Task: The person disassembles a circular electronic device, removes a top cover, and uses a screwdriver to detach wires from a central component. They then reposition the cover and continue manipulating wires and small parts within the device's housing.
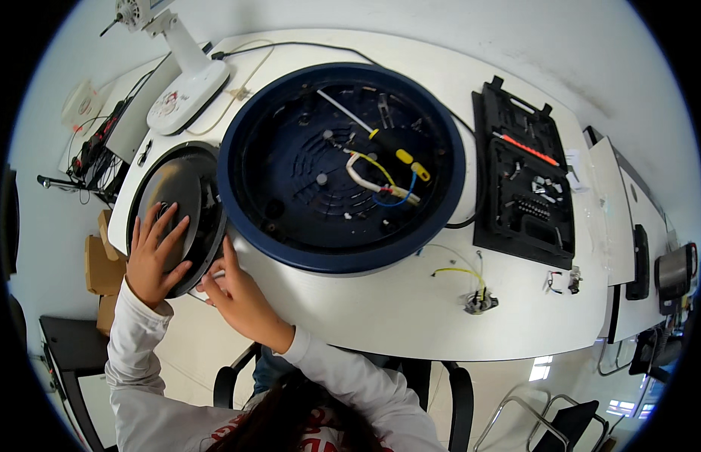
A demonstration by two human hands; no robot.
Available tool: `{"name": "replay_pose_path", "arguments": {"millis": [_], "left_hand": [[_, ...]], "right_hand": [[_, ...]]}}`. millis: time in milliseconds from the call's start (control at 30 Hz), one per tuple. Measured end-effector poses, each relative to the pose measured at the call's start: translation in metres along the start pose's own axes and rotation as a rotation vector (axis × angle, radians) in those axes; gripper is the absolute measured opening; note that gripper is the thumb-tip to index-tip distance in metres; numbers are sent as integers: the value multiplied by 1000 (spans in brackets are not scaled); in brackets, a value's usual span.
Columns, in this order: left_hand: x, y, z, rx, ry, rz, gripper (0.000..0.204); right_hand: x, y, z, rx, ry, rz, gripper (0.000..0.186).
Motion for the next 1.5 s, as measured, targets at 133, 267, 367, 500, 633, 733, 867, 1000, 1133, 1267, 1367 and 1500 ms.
{"name": "replay_pose_path", "arguments": {"millis": [133, 267, 367, 500, 633, 733, 867, 1000, 1133, 1267, 1367, 1500], "left_hand": [[-6, 7, -7, 46, 49, -40, 71], [-20, 26, -28, 70, 153, -78, 72], [-53, 51, -44, -73, 153, -71, 58], [-92, 95, -25, -350, 210, 125, 11], [-83, 143, -15, -676, 340, 9, 18], [-72, 162, -22, -783, 377, 47, 35], [-62, 145, -31, -720, 483, 33, 47], [-59, 134, -23, -805, 490, -43, 47], [-58, 137, -9, -792, 476, -84, 48], [-37, 148, -1, -779, 500, -43, 48], [-29, 152, -3, -797, 582, -28, 47], [-29, 148, -8, -835, 622, -28, 49]], "right_hand": [[-12, -18, -2, -161, -120, 16, 75], [-52, -72, -16, -437, -253, -22, 68], [-78, -157, -39, -680, -340, -7, 57], [-56, -260, -87, -1158, 23, -131, 44], [16, -270, -117, -1901, -75, -410, 26], [56, -227, -162, -2242, -200, -123, 23], [77, -196, -188, -2279, -200, 99, 26], [72, -226, -186, -2053, -30, -253, 23], [71, -280, -166, -1370, 174, -339, 23], [68, -296, -162, -1224, 170, -232, 18], [76, -247, -165, -1366, 37, 76, 21], [89, -203, -166, -1329, -46, 40, 28]]}}
Point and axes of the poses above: each hand's wrist, its own x-axis towards the middle knuckle, its own z-axis out of the palm, y = z × x, the point moved 9 cm from there along x, towards the middle knuckle, and after that the axes turned 7 degrees about -z, right-handed, at the moved point
